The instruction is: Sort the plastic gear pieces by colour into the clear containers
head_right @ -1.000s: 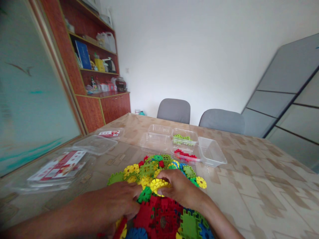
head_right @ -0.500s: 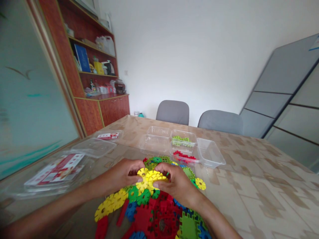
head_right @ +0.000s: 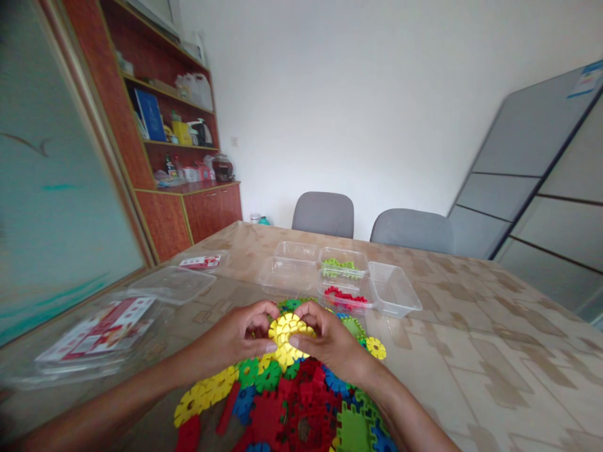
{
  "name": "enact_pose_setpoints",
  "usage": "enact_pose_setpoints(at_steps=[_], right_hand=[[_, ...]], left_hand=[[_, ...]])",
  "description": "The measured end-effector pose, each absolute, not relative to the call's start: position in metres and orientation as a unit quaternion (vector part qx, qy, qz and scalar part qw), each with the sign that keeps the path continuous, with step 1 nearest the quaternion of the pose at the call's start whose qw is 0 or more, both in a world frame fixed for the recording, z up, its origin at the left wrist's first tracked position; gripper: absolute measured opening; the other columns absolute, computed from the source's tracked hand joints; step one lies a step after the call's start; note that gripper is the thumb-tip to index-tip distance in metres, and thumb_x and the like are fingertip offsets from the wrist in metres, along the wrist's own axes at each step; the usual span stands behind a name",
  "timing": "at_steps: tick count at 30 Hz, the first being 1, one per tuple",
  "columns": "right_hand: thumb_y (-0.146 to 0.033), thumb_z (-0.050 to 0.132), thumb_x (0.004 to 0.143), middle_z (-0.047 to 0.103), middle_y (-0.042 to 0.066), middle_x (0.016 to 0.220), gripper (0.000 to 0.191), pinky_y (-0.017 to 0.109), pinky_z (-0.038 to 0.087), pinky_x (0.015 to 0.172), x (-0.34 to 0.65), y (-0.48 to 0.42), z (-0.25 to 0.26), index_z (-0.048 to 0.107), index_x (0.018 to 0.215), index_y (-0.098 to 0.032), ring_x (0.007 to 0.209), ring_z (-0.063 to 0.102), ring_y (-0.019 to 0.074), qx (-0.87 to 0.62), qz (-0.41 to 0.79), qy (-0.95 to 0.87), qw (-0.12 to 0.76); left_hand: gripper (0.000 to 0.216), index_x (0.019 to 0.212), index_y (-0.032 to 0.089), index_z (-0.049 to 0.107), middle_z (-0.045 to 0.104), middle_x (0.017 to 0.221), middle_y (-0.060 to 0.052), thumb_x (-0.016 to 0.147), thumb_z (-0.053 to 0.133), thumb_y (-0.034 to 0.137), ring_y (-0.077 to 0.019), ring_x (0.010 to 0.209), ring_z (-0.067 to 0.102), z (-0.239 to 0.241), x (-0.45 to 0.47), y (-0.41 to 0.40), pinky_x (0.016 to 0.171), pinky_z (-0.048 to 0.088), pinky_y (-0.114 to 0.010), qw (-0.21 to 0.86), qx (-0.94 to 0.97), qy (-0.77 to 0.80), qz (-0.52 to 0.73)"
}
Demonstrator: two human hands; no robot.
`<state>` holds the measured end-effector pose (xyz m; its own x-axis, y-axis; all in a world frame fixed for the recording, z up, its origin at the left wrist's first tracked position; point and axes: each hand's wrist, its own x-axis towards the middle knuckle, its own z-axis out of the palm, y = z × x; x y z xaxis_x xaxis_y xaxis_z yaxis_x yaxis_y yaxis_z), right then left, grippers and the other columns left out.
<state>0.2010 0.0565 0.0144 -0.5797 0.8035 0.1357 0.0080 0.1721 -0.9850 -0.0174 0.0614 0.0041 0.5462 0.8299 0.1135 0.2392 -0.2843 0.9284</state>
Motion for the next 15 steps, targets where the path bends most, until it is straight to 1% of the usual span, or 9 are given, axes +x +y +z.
enact_pose_setpoints(at_steps=[2,4,6,7,10,12,15], right_hand=[[-0.053,0.068,0.079,0.057,-0.002,0.08,0.04,0.024,0.04,0.062,0.211,0.064,0.018,0.049,0.092,-0.02,0.069,0.052,0.0125,-0.331,0.528,-0.697,0.355],[-0.058,0.066,0.076,0.06,-0.001,0.079,0.043,0.025,0.043,0.062,0.229,0.076,0.021,0.05,0.09,-0.02,0.069,0.055,0.0142,-0.397,0.438,-0.71,0.382],[-0.065,0.064,0.071,0.064,0.001,0.077,0.048,0.027,0.046,0.06,0.255,0.092,0.022,0.051,0.087,-0.021,0.069,0.059,0.0173,-0.497,0.299,-0.695,0.426],[-0.064,0.065,0.069,0.065,0.002,0.077,0.049,0.028,0.046,0.06,0.27,0.1,0.022,0.051,0.088,-0.021,0.07,0.061,0.0192,-0.531,0.258,-0.675,0.443],[-0.061,0.063,0.069,0.065,0.004,0.069,0.048,0.03,0.043,0.055,0.318,0.121,0.019,0.05,0.092,-0.021,0.062,0.061,0.0214,-0.611,0.176,-0.609,0.474],[-0.056,0.063,0.068,0.065,0.005,0.066,0.041,0.03,0.04,0.051,0.345,0.129,0.014,0.052,0.087,-0.022,0.058,0.06,0.022,-0.661,0.13,-0.565,0.476],[-0.049,0.061,0.069,0.067,0.007,0.065,0.03,0.031,0.04,0.049,0.371,0.133,0.007,0.056,0.081,-0.021,0.051,0.059,0.0212,-0.697,0.111,-0.536,0.464]], left_hand=[[0.032,0.111,0.018,0.051,0.061,0.078,0.003,0.083,0.062,0.026,-0.0138,0.071,0.056,0.009,-0.019,0.061,0.062,0.04,-0.022,0.429,0.76,0.38,0.305],[0.031,0.116,0.019,0.051,0.062,0.082,0.001,0.086,0.057,0.025,-0.0149,0.074,0.057,0.013,-0.02,0.061,0.064,0.042,-0.023,0.398,0.771,0.39,0.31],[0.028,0.115,0.018,0.052,0.063,0.084,0.001,0.087,0.053,0.024,-0.0153,0.075,0.058,0.016,-0.02,0.061,0.065,0.042,-0.024,0.381,0.774,0.396,0.314],[0.027,0.114,0.018,0.053,0.063,0.084,0.001,0.087,0.052,0.024,-0.0155,0.076,0.058,0.017,-0.02,0.062,0.065,0.042,-0.024,0.378,0.774,0.398,0.314],[0.024,0.109,0.017,0.056,0.063,0.083,0.0,0.086,0.051,0.022,-0.0154,0.074,0.057,0.016,-0.02,0.062,0.065,0.042,-0.024,0.381,0.776,0.395,0.311],[0.021,0.104,0.017,0.058,0.062,0.081,0.001,0.085,0.051,0.021,-0.0152,0.074,0.057,0.014,-0.019,0.062,0.065,0.042,-0.023,0.381,0.779,0.388,0.313],[0.017,0.098,0.017,0.06,0.06,0.079,0.001,0.085,0.051,0.023,-0.015,0.074,0.056,0.012,-0.018,0.063,0.065,0.041,-0.023,0.38,0.784,0.375,0.316]])
